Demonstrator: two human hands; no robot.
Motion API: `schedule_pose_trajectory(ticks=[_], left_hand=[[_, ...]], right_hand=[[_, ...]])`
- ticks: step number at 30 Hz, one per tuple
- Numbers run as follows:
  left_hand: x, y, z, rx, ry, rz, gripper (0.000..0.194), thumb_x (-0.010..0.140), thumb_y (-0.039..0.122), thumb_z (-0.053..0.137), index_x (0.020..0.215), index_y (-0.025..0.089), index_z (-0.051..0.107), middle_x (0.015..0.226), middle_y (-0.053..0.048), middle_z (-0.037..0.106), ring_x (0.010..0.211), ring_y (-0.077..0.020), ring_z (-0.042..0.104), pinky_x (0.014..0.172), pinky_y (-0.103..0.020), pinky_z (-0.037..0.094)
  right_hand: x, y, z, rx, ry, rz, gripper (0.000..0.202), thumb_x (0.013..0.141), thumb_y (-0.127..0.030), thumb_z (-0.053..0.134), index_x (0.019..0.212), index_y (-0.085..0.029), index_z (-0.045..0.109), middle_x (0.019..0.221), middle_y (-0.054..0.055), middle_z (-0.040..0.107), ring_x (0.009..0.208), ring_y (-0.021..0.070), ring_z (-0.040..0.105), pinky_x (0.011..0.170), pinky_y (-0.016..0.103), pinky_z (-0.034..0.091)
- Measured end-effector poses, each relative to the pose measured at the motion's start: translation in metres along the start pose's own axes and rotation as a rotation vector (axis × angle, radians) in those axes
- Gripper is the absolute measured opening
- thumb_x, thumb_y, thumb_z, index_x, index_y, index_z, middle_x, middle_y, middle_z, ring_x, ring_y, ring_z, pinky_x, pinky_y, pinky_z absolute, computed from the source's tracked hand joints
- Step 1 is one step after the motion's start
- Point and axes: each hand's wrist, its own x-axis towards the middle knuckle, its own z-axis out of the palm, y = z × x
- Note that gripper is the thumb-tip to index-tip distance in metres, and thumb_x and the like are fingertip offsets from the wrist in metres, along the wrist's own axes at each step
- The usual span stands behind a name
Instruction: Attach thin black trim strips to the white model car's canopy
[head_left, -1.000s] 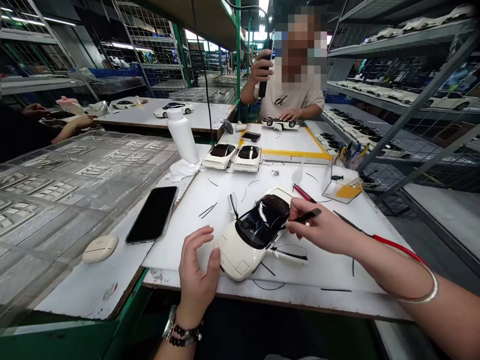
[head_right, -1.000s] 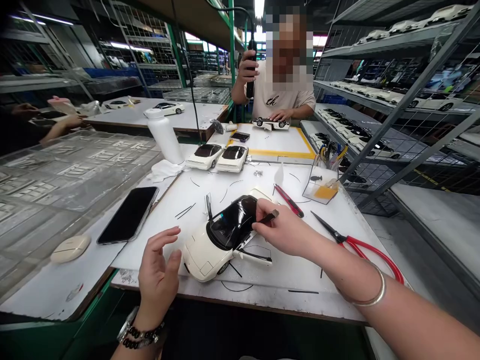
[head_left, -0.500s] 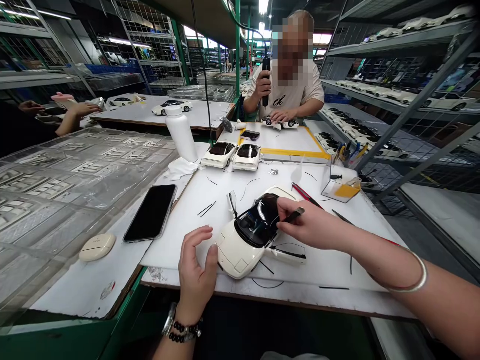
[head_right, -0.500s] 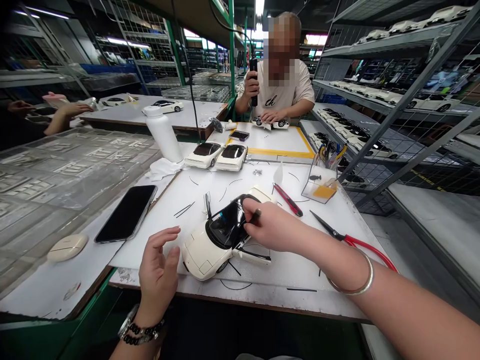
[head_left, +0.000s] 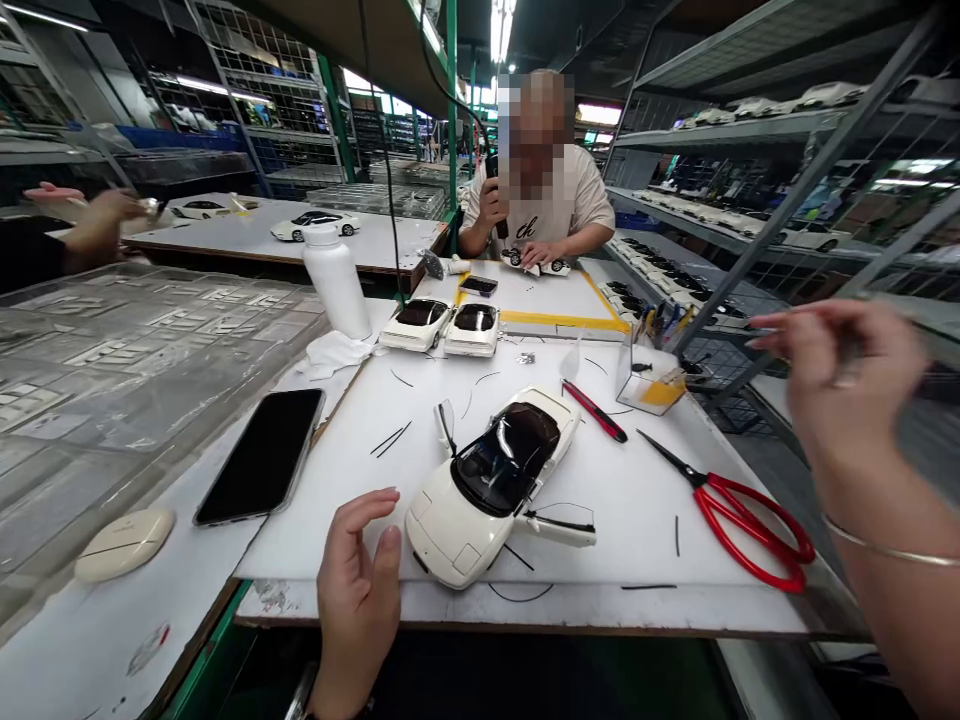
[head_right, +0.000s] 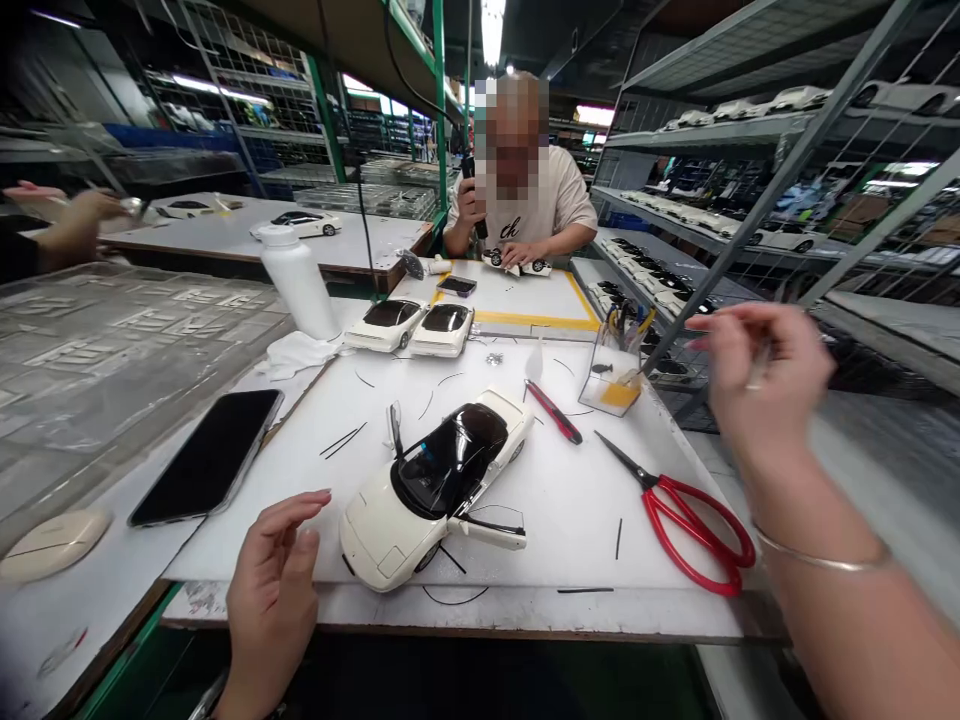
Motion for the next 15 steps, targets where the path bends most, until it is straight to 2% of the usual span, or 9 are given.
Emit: schedule_pose_trajectory(ticks=[3,5,7,9,12,13,15], left_hand=[[0.000,-0.001,-0.001,-0.020,0.013,-0.003,0.013,0.092,0.029,0.052,0.100,0.021,0.057,0.107,-0.005,0.060,0.107,-0.0192,0.057,0.093,-0.033,0.049],[0.000,-0.002,-0.002,-0.030,0.017,0.002,0.012,0.091,0.028,0.053,0.099,0.021,0.058,0.105,-0.005,0.060,0.106,-0.0181,0.058,0.091,-0.030,0.049],[0.000,-0.003,-0.003,-0.032,0.018,0.010,0.011,0.091,0.027,0.053,0.099,0.021,0.058,0.104,-0.004,0.060,0.105,-0.0170,0.058,0.090,-0.028,0.050],[0.000,-0.003,-0.003,-0.026,0.014,0.016,0.010,0.092,0.026,0.052,0.099,0.021,0.058,0.104,-0.004,0.061,0.104,-0.0162,0.059,0.090,-0.026,0.050],[-0.001,-0.003,-0.002,-0.023,0.011,0.023,0.010,0.092,0.025,0.052,0.099,0.021,0.058,0.103,-0.004,0.060,0.104,-0.0155,0.058,0.090,-0.025,0.050],[-0.001,-0.003,-0.002,-0.024,0.009,0.024,0.010,0.092,0.024,0.052,0.099,0.021,0.058,0.102,-0.003,0.060,0.104,-0.0154,0.058,0.090,-0.025,0.050],[-0.001,-0.002,-0.002,-0.024,0.003,0.025,0.010,0.092,0.023,0.051,0.099,0.020,0.058,0.102,-0.003,0.060,0.104,-0.0155,0.058,0.090,-0.025,0.050]], right_hand=[[-0.004,0.043,0.007,-0.150,-0.188,0.030,0.026,0.079,-0.033,0.069,0.099,-0.018,0.063,0.095,0.014,0.069,0.079,0.0194,0.064,0.073,0.034,0.047],[-0.008,0.057,0.012,-0.222,-0.316,0.040,0.023,0.082,-0.035,0.067,0.099,-0.020,0.065,0.092,0.008,0.069,0.078,0.0155,0.063,0.076,0.031,0.048],[-0.011,0.061,0.016,-0.283,-0.359,0.041,0.023,0.089,-0.040,0.057,0.100,-0.020,0.063,0.090,0.004,0.067,0.078,0.0127,0.061,0.077,0.030,0.050],[-0.011,0.060,0.020,-0.351,-0.339,0.019,0.027,0.092,-0.041,0.051,0.099,-0.018,0.062,0.087,0.003,0.065,0.080,0.0133,0.060,0.081,0.034,0.048],[-0.004,0.055,0.018,-0.441,-0.307,-0.044,0.019,0.088,-0.035,0.057,0.087,-0.019,0.067,0.078,0.004,0.065,0.079,0.0157,0.059,0.091,0.040,0.038],[0.000,0.053,0.015,-0.470,-0.265,-0.059,0.017,0.086,-0.033,0.058,0.084,-0.020,0.068,0.076,0.006,0.066,0.081,0.0176,0.059,0.092,0.042,0.035],[0.004,0.045,0.007,-0.546,-0.074,-0.063,0.016,0.081,-0.031,0.063,0.087,-0.017,0.069,0.080,0.010,0.066,0.094,0.0258,0.058,0.095,0.049,0.026]])
